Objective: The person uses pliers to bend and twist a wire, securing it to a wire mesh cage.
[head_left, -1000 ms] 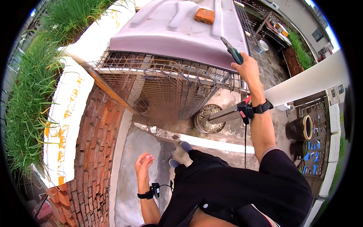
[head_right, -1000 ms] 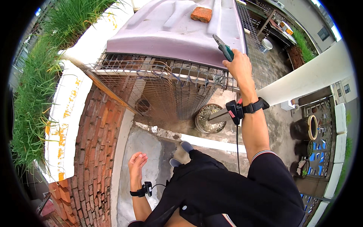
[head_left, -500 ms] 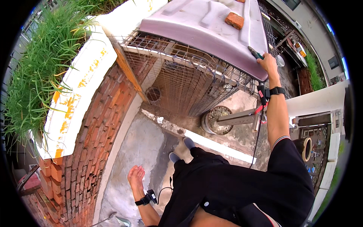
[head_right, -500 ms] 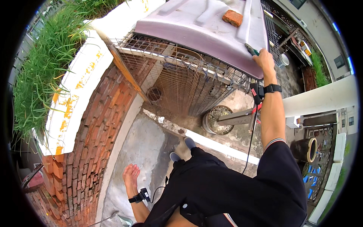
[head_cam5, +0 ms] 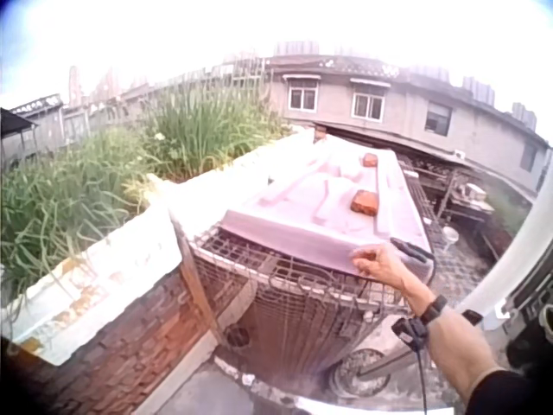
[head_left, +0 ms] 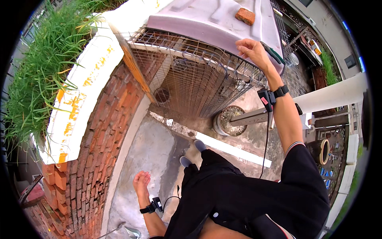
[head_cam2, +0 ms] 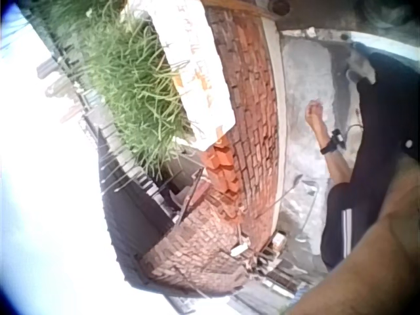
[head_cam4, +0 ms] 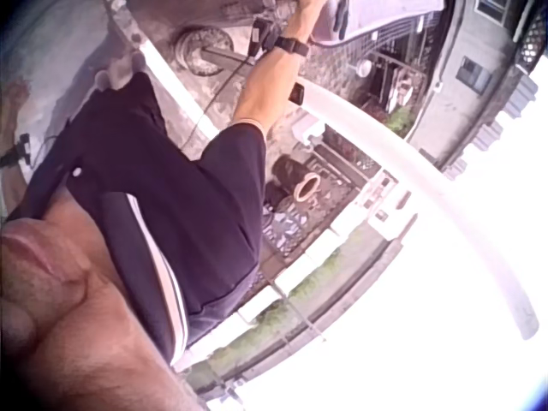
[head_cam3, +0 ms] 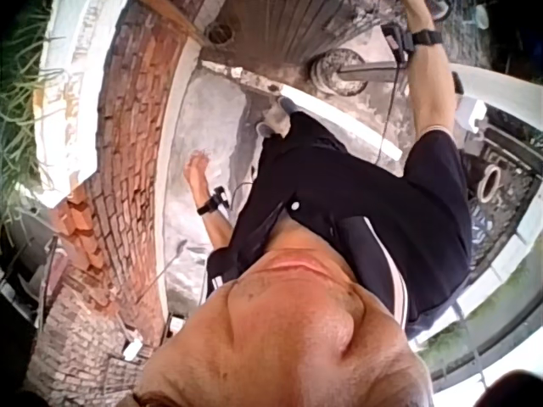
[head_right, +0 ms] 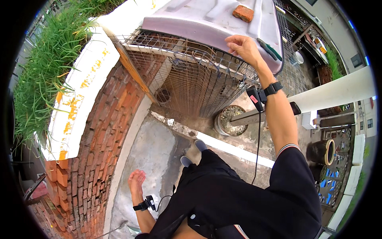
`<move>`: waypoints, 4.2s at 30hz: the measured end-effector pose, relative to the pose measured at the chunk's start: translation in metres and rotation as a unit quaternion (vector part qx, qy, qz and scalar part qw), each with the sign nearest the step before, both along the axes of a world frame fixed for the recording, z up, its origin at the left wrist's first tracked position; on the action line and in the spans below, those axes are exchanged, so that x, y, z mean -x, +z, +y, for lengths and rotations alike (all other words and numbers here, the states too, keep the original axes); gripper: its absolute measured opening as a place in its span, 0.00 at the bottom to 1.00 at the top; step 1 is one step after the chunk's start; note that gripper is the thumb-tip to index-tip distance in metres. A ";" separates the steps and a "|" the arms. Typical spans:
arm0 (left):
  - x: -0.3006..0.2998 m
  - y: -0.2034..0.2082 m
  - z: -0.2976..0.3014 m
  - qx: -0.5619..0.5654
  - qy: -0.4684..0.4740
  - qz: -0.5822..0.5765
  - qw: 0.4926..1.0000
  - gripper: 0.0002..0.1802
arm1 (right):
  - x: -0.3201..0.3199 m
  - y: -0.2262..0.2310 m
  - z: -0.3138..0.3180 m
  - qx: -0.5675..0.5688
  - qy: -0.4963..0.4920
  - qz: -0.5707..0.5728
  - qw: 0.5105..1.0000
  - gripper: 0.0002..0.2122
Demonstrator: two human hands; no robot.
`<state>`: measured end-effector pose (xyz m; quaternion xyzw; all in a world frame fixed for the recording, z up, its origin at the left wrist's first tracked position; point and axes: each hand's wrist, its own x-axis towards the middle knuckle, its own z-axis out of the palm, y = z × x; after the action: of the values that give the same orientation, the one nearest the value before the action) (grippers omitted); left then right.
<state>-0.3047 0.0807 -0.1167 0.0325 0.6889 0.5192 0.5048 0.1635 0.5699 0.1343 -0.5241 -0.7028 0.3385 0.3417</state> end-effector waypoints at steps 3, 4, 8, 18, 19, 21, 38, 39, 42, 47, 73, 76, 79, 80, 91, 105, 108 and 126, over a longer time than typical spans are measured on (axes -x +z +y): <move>-0.004 0.007 0.004 0.004 0.013 0.016 1.000 0.15 | 0.036 -0.003 0.015 0.090 0.065 0.020 0.994 0.11; -0.007 0.011 0.006 0.005 0.019 0.016 1.000 0.15 | 0.046 -0.003 0.022 0.122 0.089 0.017 0.988 0.12; -0.020 0.020 0.014 0.008 0.051 0.011 0.999 0.15 | 0.068 -0.010 0.039 0.223 0.143 0.015 0.964 0.13; -0.064 0.036 0.157 -0.074 -0.051 0.079 0.993 0.15 | 0.080 -0.036 0.079 0.199 0.322 -0.079 0.922 0.10; -0.071 0.041 0.185 -0.095 -0.082 0.095 0.988 0.15 | 0.080 -0.038 0.081 0.204 0.333 -0.088 0.916 0.10; -0.094 0.062 0.240 -0.140 -0.130 0.142 0.971 0.14 | 0.078 -0.040 0.085 0.206 0.342 -0.072 0.914 0.09; -0.240 0.155 0.437 -0.298 -0.233 0.201 0.903 0.12 | 0.070 -0.064 0.092 0.128 0.354 -0.007 0.926 0.05; -0.243 0.158 0.438 -0.298 -0.232 0.203 0.903 0.12 | 0.070 -0.065 0.091 0.129 0.353 -0.005 0.926 0.05; -0.244 0.171 0.441 -0.278 -0.233 0.227 0.904 0.11 | 0.071 -0.064 0.093 0.121 0.355 -0.005 0.927 0.05; -0.242 0.179 0.447 -0.260 -0.217 0.301 0.891 0.10 | 0.071 -0.060 0.090 0.067 0.340 0.049 0.937 0.06; -0.212 0.195 0.471 -0.315 -0.391 0.441 0.744 0.13 | 0.048 -0.036 0.012 0.001 0.101 0.068 0.993 0.30; -0.207 0.182 0.476 -0.335 -0.381 0.440 0.741 0.12 | 0.049 -0.038 0.007 0.026 0.089 0.091 0.992 0.27; -0.210 0.183 0.474 -0.320 -0.373 0.419 0.764 0.11 | 0.051 -0.036 0.001 0.020 0.091 0.078 0.993 0.25; -0.210 0.184 0.474 -0.314 -0.371 0.415 0.769 0.10 | 0.052 -0.034 0.000 0.017 0.090 0.070 0.993 0.24; -0.215 0.186 0.468 -0.338 -0.333 0.368 0.800 0.08 | 0.065 -0.023 -0.012 -0.072 0.049 -0.015 0.996 0.14; -0.191 0.203 0.454 -0.342 -0.265 0.309 0.847 0.06 | 0.071 -0.023 -0.015 -0.052 0.013 -0.019 0.998 0.13; -0.184 0.201 0.453 -0.355 -0.273 0.290 0.846 0.06 | 0.072 -0.020 -0.018 -0.025 0.004 -0.006 1.000 0.13; -0.186 0.250 0.450 -0.403 -0.290 0.339 0.799 0.06 | 0.073 -0.023 -0.023 -0.017 -0.021 0.010 1.000 0.14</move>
<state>-0.1192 0.5308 0.1331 0.6053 0.5032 0.5349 0.3070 0.0900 0.5473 0.1110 -0.5300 -0.6937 0.3243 0.3643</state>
